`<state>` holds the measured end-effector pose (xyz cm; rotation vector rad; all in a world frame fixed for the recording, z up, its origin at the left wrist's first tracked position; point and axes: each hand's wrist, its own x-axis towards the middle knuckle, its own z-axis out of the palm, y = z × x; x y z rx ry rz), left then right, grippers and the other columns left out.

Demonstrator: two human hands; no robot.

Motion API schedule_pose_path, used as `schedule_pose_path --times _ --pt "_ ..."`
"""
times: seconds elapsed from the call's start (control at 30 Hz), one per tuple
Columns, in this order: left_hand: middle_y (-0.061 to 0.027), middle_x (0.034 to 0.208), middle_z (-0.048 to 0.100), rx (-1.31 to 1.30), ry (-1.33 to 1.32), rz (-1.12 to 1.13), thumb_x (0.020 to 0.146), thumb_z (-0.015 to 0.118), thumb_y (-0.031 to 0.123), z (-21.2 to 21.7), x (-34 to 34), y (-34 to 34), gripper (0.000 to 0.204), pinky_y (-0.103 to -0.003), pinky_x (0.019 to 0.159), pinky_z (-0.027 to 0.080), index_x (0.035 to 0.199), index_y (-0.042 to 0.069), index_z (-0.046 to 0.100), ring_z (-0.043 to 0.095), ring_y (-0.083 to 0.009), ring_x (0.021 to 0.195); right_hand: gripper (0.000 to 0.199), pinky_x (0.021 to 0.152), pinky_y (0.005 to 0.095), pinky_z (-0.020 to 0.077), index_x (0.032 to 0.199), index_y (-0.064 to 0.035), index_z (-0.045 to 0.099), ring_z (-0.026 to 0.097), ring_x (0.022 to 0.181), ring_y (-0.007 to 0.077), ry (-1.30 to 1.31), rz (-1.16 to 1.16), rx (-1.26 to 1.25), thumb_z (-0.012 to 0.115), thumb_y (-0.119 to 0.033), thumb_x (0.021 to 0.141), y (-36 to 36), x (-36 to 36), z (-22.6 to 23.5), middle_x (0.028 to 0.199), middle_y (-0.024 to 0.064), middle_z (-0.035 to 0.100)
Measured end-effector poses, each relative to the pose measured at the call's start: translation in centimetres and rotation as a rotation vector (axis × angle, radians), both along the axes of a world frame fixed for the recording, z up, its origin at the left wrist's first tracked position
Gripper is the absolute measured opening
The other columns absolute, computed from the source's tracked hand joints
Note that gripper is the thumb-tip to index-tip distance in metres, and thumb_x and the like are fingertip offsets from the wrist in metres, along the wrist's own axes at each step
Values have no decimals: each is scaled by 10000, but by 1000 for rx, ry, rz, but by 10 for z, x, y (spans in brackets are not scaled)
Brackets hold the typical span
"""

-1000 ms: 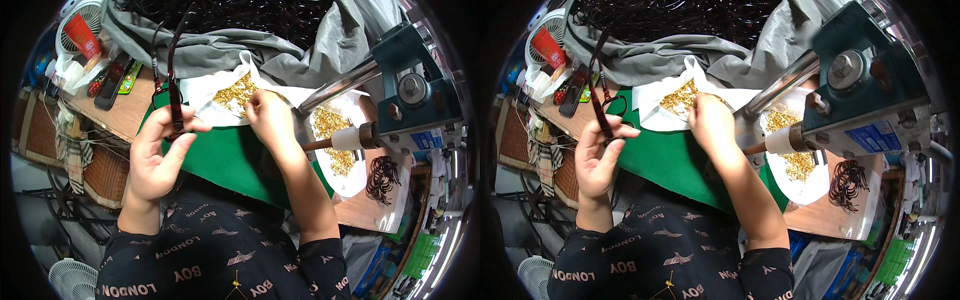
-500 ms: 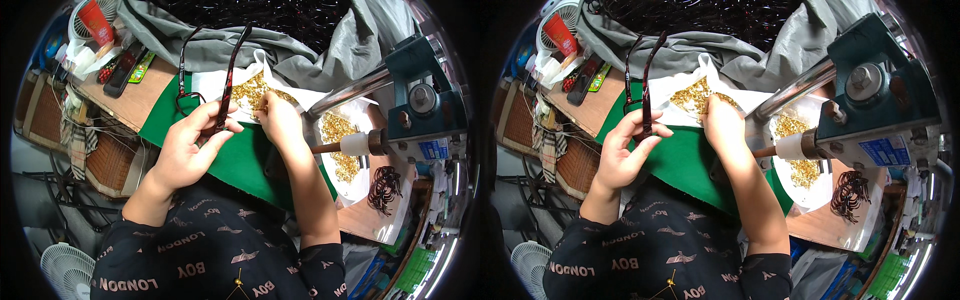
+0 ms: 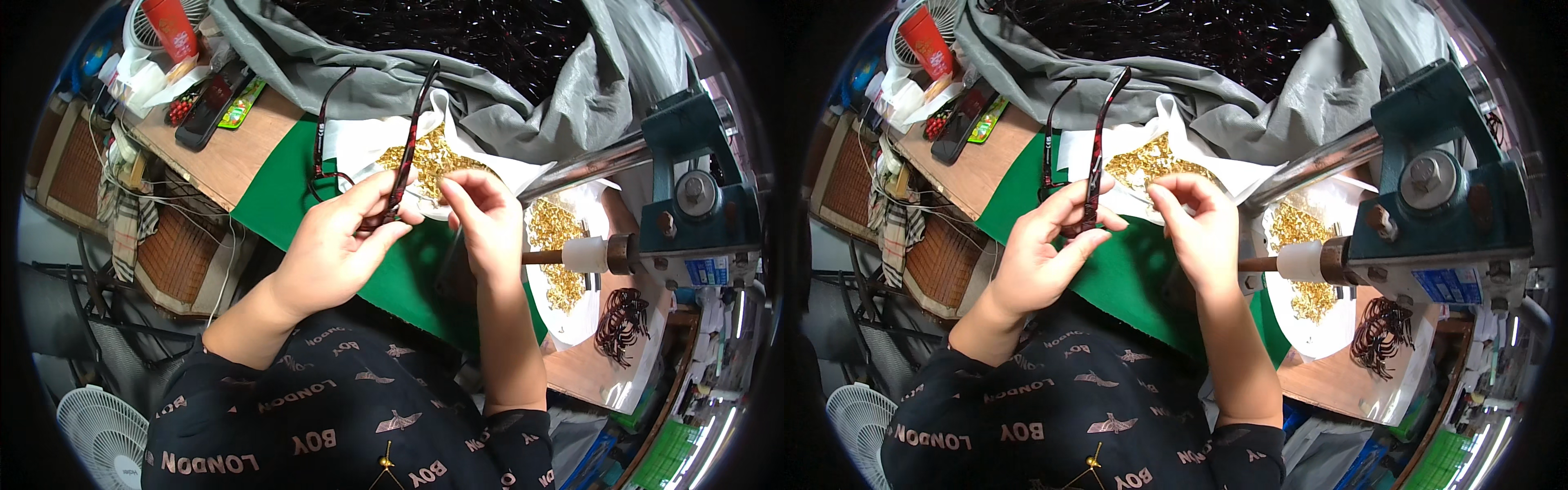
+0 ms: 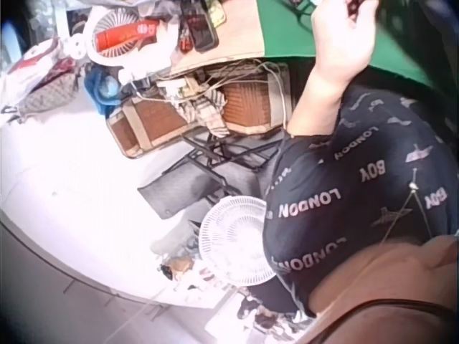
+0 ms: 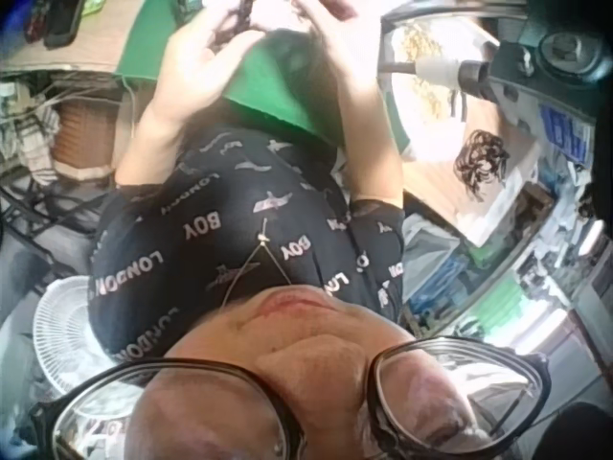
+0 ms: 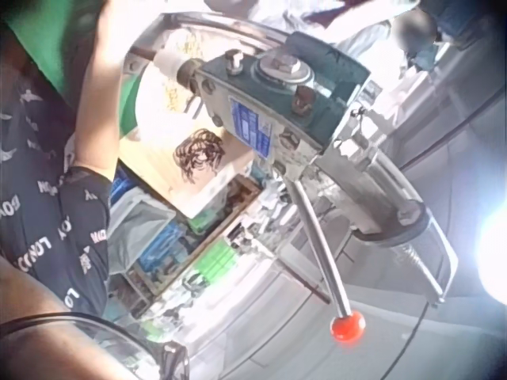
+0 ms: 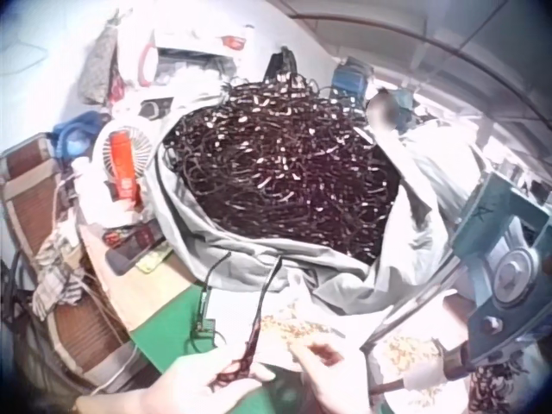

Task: The person repeatedly picks up eyeglass frames and small gold-colored components from a tray, inserts the components into the frame arms, and uses a rotating grinding tool to press or shape the parts. The person handles multiple frames one at a time, placing finished frames aside on the table.

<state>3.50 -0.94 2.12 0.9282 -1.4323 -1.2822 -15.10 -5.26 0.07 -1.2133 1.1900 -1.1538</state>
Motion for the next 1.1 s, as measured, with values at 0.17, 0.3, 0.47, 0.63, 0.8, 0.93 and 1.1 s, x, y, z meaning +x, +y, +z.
schedule_pose_path --times 0.17,0.3,0.47,0.63,0.8,0.93,1.1 --pt "-76 1016 629 -16 14 -54 865 553 -62 -7 -11 0 488 -247 781 498 1331 -23 412 606 -112 894 130 565 198 419 950 -3 615 556 688 71 -370 125 164 645 -104 874 30 -1 14 801 24 622" --pt "-73 993 635 -16 3 -53 859 558 -73 -3 -13 2 496 -246 789 495 1331 -26 412 617 -118 881 99 623 195 431 930 19 626 546 722 73 -276 132 -21 657 -24 847 37 -4 21 875 38 607" --pt "-87 1014 639 2 -38 -185 846 583 -62 8 -11 2 523 -244 799 488 1335 -33 402 617 -111 904 107 645 205 428 911 42 653 545 757 93 -18 190 -278 672 35 805 41 -11 22 904 48 593" --pt "-71 951 639 -69 -92 -223 866 587 -19 6 -15 6 503 -221 739 471 1336 -40 407 580 -77 811 118 603 244 446 855 8 685 572 687 128 316 208 -471 694 42 742 41 -13 37 793 74 630" --pt "-52 918 634 73 -111 -309 917 529 29 15 -12 5 454 -225 707 473 1348 -36 403 566 -76 766 90 592 243 456 836 23 667 593 677 132 387 208 -457 689 38 750 48 -13 50 799 80 627" --pt "-49 914 631 5 -153 -338 922 500 20 16 -14 9 449 -221 706 472 1354 -40 395 571 -80 762 83 601 241 461 847 34 660 593 673 125 267 233 -347 677 35 766 52 -19 46 826 81 621" --pt "-74 962 621 14 -34 -347 928 459 9 18 -20 15 469 -222 687 482 1382 -36 348 609 -109 786 106 669 236 452 900 35 646 577 743 121 -14 256 -176 659 17 797 57 -19 47 923 82 607"
